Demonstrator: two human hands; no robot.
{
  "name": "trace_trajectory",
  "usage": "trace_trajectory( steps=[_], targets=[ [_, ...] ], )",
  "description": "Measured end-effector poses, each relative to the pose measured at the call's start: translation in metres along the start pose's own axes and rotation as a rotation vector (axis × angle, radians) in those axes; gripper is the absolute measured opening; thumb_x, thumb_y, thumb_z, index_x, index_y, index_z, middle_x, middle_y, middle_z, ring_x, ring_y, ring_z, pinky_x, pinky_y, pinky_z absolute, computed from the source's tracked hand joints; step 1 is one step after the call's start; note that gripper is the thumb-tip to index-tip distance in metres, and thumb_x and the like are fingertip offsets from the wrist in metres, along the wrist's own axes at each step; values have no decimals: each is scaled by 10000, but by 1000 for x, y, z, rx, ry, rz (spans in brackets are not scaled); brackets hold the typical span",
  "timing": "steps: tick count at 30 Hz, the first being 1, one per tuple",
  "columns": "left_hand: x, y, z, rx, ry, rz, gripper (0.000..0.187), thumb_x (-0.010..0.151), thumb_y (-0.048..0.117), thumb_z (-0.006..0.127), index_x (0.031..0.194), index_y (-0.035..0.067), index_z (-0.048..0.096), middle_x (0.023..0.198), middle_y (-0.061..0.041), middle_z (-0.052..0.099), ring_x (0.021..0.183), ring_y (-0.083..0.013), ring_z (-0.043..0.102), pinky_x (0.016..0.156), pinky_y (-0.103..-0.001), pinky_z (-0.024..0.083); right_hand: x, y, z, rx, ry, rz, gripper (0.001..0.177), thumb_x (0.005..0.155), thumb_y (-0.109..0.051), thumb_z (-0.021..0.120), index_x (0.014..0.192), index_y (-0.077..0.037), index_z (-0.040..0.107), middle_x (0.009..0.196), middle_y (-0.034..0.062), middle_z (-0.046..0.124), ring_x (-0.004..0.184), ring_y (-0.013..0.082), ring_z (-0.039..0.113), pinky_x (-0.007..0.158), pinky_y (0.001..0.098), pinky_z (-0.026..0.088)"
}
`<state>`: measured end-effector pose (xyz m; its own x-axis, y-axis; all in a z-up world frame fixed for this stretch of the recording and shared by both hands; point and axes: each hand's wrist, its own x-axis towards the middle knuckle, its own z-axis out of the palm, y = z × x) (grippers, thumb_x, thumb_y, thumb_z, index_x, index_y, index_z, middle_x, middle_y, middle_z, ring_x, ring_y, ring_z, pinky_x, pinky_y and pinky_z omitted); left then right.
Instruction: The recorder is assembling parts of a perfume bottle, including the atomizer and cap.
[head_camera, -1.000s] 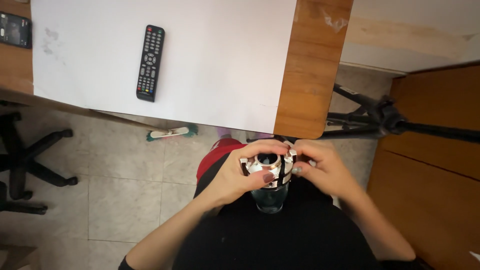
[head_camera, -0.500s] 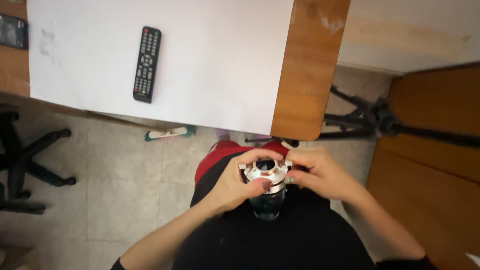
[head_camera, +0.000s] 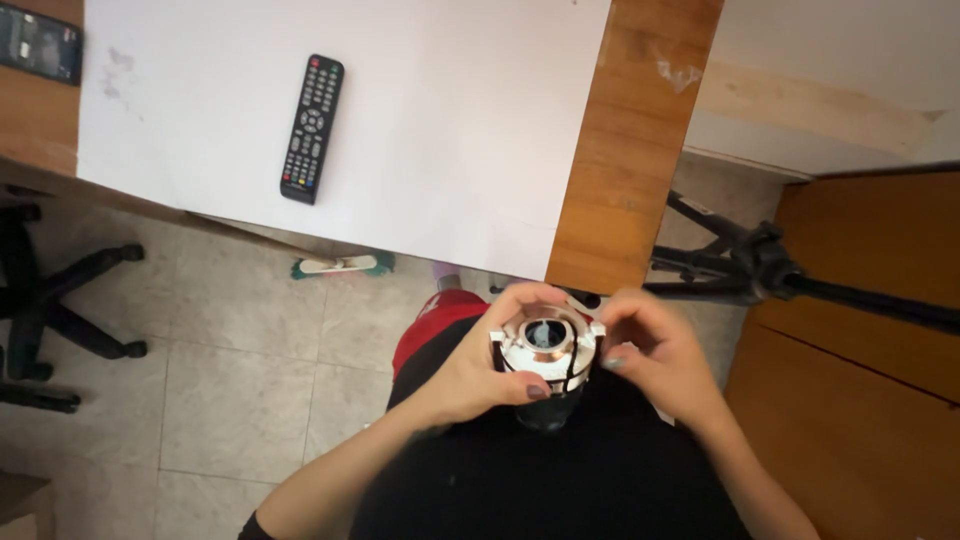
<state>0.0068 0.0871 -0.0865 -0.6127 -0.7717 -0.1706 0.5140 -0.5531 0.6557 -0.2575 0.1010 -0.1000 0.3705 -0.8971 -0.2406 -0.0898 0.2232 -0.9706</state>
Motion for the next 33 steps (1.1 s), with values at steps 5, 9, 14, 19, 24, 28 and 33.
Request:
trace_trajectory(
  steps=[5, 9, 14, 19, 24, 28, 33],
  targets=[
    [4, -13, 10, 4, -25, -60, 823, 771, 68, 842, 1473, 33, 415, 1381, -94, 596, 1297, -176, 587, 1122, -337, 464, 0, -22, 2, 194, -3, -207, 666, 978, -500, 708, 1432, -43, 537, 1480, 145, 513, 1328, 262, 571, 1151, 401, 464],
    [5, -22, 20, 77, -58, -83, 865, 764, 95, 871, 1505, 31, 429, 1348, -91, 632, 1272, -165, 608, 1127, -334, 477, -14, -30, -4, -73, -89, -300, 575, 1014, -467, 656, 1427, -75, 575, 1520, 190, 567, 1474, 341, 531, 1265, 460, 404],
    [0, -34, 32, 271, -89, 9, 848, 759, 153, 913, 1483, 20, 492, 1318, -91, 647, 1299, -159, 625, 1163, -320, 483, -30, -32, -9, -73, -125, -278, 547, 961, -416, 746, 1377, -97, 590, 1547, 219, 527, 1451, 353, 541, 1224, 461, 429],
    [-3, -40, 50, 374, -130, 11, 883, 739, 239, 949, 1480, 33, 516, 1298, -91, 669, 1207, -136, 654, 1127, -319, 524, -44, -44, -20, -149, -188, -361, 542, 921, -413, 762, 1357, -131, 609, 1513, 207, 531, 1425, 399, 552, 1180, 497, 467],
    [-8, -45, 56, 632, -192, 206, 914, 734, 320, 964, 1460, 37, 486, 1350, -115, 648, 1237, -219, 682, 1091, -309, 544, -51, -41, -31, -267, -262, -588, 590, 931, -499, 784, 1365, -144, 598, 1454, 173, 563, 1386, 400, 580, 1183, 532, 494],
    [-14, -52, 60, 803, -230, 292, 920, 721, 402, 957, 1428, 50, 484, 1329, -129, 632, 1216, -295, 664, 1039, -342, 551, -49, -51, -34, -314, -304, -712, 642, 955, -601, 733, 1350, -117, 590, 1389, 160, 596, 1319, 389, 613, 1098, 486, 554],
    [-18, -54, 61, 801, -240, 315, 860, 745, 412, 955, 1388, 64, 504, 1298, -106, 627, 1204, -296, 651, 1028, -350, 551, -41, -65, -35, -391, -398, -743, 604, 968, -563, 667, 1311, -68, 636, 1375, 164, 606, 1302, 400, 625, 1098, 523, 550]
  ],
)
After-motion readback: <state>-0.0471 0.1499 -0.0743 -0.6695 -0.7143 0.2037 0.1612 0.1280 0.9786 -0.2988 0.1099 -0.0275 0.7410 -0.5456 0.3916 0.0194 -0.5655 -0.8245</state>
